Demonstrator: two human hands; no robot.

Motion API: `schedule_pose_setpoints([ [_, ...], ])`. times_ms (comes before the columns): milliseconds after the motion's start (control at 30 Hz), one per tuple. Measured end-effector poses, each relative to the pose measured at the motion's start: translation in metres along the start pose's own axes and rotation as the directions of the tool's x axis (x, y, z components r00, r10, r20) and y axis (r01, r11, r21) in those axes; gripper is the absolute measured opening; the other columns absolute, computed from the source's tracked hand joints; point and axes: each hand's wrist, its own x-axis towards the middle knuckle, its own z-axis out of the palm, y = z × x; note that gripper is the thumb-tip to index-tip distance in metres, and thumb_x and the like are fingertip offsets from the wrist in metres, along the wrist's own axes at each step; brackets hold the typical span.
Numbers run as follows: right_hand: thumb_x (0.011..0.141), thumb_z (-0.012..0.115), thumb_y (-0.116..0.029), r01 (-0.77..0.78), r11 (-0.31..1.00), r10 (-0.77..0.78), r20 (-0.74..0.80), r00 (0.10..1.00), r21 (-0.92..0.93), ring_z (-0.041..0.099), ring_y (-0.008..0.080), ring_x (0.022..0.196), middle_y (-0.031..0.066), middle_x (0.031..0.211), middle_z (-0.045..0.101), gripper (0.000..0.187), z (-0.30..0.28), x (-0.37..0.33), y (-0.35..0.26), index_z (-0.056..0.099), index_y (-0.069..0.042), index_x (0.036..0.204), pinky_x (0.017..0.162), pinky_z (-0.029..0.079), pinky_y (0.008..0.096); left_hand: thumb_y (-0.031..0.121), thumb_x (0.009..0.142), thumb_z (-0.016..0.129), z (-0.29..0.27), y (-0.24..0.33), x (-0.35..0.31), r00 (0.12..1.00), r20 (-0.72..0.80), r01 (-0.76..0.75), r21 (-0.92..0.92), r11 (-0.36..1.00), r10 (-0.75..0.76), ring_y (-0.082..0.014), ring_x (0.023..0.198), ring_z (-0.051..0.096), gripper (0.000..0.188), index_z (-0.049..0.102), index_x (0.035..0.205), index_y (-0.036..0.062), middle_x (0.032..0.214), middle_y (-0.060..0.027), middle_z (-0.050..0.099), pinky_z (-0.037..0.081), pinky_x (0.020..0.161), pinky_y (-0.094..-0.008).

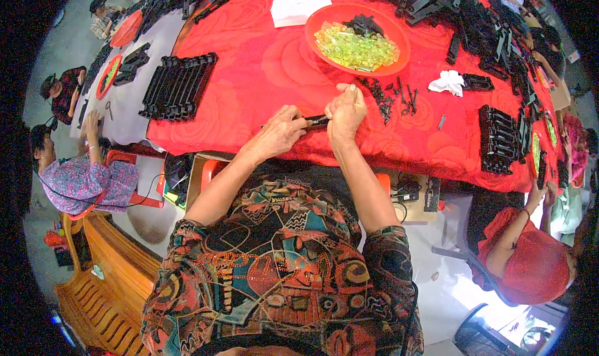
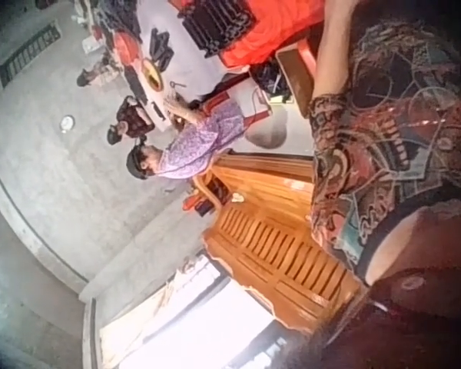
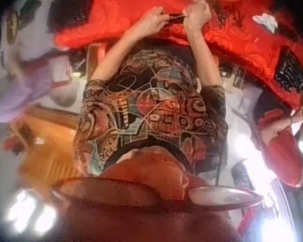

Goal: Assembling small black plastic parts by inserting components and pins.

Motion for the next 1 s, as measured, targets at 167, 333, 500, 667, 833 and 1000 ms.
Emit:
schedule_pose_setpoints([
  [167, 0.096, 0.038, -0.024, -0.027, 0.999, 0.027, -0.04, 0.999, 0.018, 0.027, 0.0066, 0.036, -0.0039, 0.048, 0.028, 0.027, 0.001, 0.001, -0.004, 0.048, -0.001, 0.088, 0.033, 0.026, 0.0242, 0.007, 0.076, 0.06, 0.001, -0.001, -0.001, 1.0, 0.007, 0.004, 0.007, 1.0, -0.004, -0.0309, 0.081, 0.049, 0.01, 0.061, 0.085, 0.0033, 0.085, -0.0127, 0.05, 0.041, 0.071, -0.0414],
  [333, 0.097, 0.037, -0.023, -0.04, 0.997, 0.045, -0.074, 0.996, 0.059, 0.026, 0.0071, 0.035, -0.0037, 0.048, 0.027, 0.027, -0.004, 0.003, -0.008, 0.048, 0.0, 0.087, 0.033, 0.027, 0.0251, 0.005, 0.074, 0.062, 0.0, 0.0, 0.001, 0.999, -0.01, -0.033, -0.026, 0.999, 0.032, -0.0316, 0.081, 0.049, 0.016, 0.058, 0.089, 0.0043, 0.086, -0.0121, 0.05, 0.042, 0.073, -0.0416],
  [500, 0.096, 0.037, -0.023, 0.013, 0.999, -0.012, -0.045, 0.999, 0.029, 0.026, 0.0066, 0.036, -0.0037, 0.05, 0.028, 0.027, 0.003, 0.0, -0.014, 0.048, 0.0, 0.086, 0.033, 0.027, 0.0245, 0.007, 0.074, 0.062, 0.001, -0.002, -0.001, 1.0, -0.001, -0.012, -0.014, 1.0, 0.012, -0.0318, 0.082, 0.049, 0.014, 0.058, 0.088, 0.0038, 0.086, -0.0123, 0.05, 0.041, 0.073, -0.0414],
  [667, 0.094, 0.039, -0.021, 0.062, 0.997, -0.063, -0.014, 0.998, -0.038, 0.026, 0.0053, 0.038, -0.0042, 0.05, 0.026, 0.023, 0.006, 0.0, -0.034, 0.049, -0.001, 0.089, 0.033, 0.026, 0.0241, 0.009, 0.075, 0.061, 0.0, -0.001, 0.0, 1.0, -0.001, -0.021, -0.025, 0.999, 0.021, -0.0314, 0.082, 0.049, 0.015, 0.058, 0.088, 0.0037, 0.085, -0.0127, 0.05, 0.041, 0.073, -0.0408],
  [833, 0.082, 0.053, -0.017, 0.334, 0.472, -0.003, 0.377, 0.926, -0.816, 0.059, 0.025, 0.057, 0.0095, 0.067, 0.063, 0.024, -0.004, -0.001, -0.066, 0.058, 0.003, 0.069, 0.055, 0.046, 0.0377, 0.011, 0.074, 0.062, -0.003, 0.001, -0.004, 0.999, 0.045, 0.016, 0.096, 0.995, -0.02, -0.03, 0.086, 0.051, 0.023, 0.06, 0.096, 0.0053, 0.088, -0.0126, 0.052, 0.041, 0.075, -0.0399],
  [1000, 0.079, 0.051, -0.017, 0.436, 0.064, 0.231, 0.438, 0.869, -0.898, 0.058, 0.0421, 0.073, 0.0248, 0.072, 0.059, 0.021, -0.006, -0.017, -0.05, 0.061, 0.001, 0.076, 0.066, 0.046, 0.0499, 0.012, 0.072, 0.065, -0.02, 0.011, -0.003, 0.998, 0.04, 0.041, 0.115, 0.993, -0.046, -0.0281, 0.091, 0.052, 0.031, 0.06, 0.102, 0.0079, 0.096, -0.0099, 0.054, 0.041, 0.078, -0.039],
])
